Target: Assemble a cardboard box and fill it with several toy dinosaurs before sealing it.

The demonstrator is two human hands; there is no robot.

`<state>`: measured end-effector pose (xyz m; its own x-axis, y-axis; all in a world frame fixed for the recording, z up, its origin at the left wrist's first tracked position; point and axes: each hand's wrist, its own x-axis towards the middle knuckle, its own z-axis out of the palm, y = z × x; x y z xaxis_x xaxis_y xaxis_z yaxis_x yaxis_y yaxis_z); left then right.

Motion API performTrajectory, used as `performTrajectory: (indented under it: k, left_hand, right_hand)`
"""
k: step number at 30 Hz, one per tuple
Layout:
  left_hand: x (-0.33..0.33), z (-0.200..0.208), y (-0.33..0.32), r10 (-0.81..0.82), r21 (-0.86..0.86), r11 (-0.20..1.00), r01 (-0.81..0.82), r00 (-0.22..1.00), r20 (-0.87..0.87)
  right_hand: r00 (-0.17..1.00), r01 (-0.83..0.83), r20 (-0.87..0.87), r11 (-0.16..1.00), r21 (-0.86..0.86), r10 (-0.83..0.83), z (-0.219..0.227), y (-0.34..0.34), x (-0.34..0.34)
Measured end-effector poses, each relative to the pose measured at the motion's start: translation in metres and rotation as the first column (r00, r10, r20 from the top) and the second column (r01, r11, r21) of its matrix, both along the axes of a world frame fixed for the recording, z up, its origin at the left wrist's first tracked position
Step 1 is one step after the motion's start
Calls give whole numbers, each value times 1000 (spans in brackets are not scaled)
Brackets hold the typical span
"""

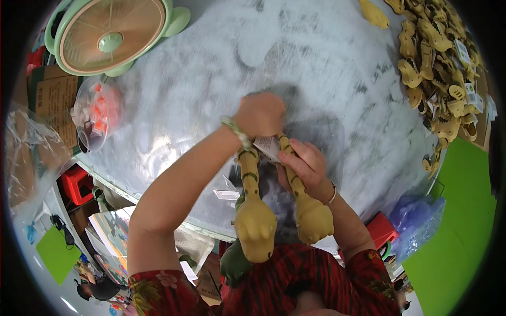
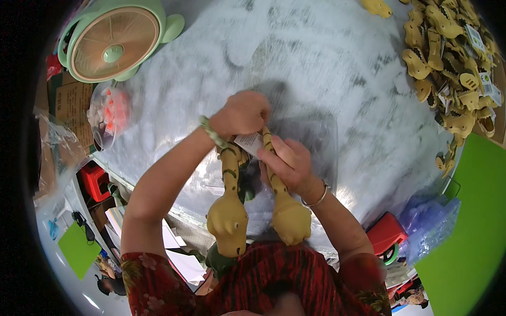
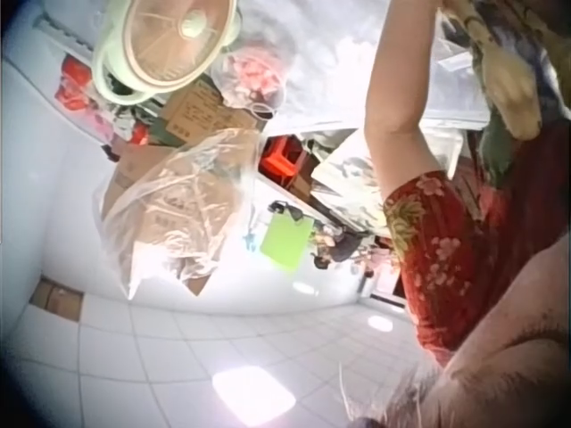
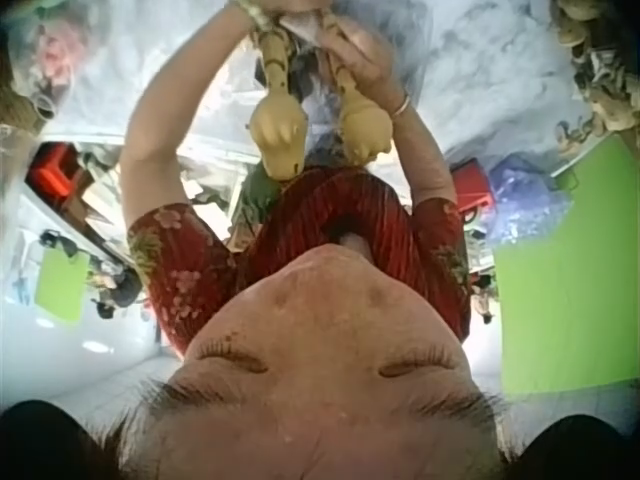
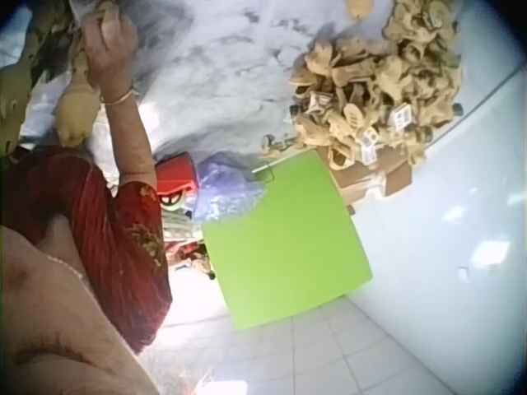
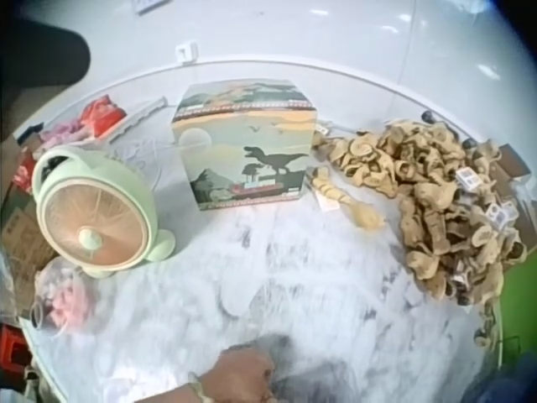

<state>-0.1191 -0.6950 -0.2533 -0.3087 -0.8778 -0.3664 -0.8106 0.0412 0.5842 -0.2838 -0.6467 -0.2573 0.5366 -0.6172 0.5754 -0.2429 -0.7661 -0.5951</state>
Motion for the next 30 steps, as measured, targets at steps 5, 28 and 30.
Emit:
performTrajectory:
  k: [5, 28, 30]
  left_hand:
    - [17, 15, -9, 31, 302, 953, 8, 992, -125]
    - [5, 2, -2, 465, 759, 641, -116, 845, -264]
    - [7, 0, -4, 494, 745, 655, -129, 819, -292]
  right_hand:
    - [998, -58, 13, 998, 14, 58, -6, 2, -2]
    - [994, -69, 102, 976, 205, 49, -7, 18, -22]
    - [994, -80, 87, 979, 186, 65, -6, 15, -19]
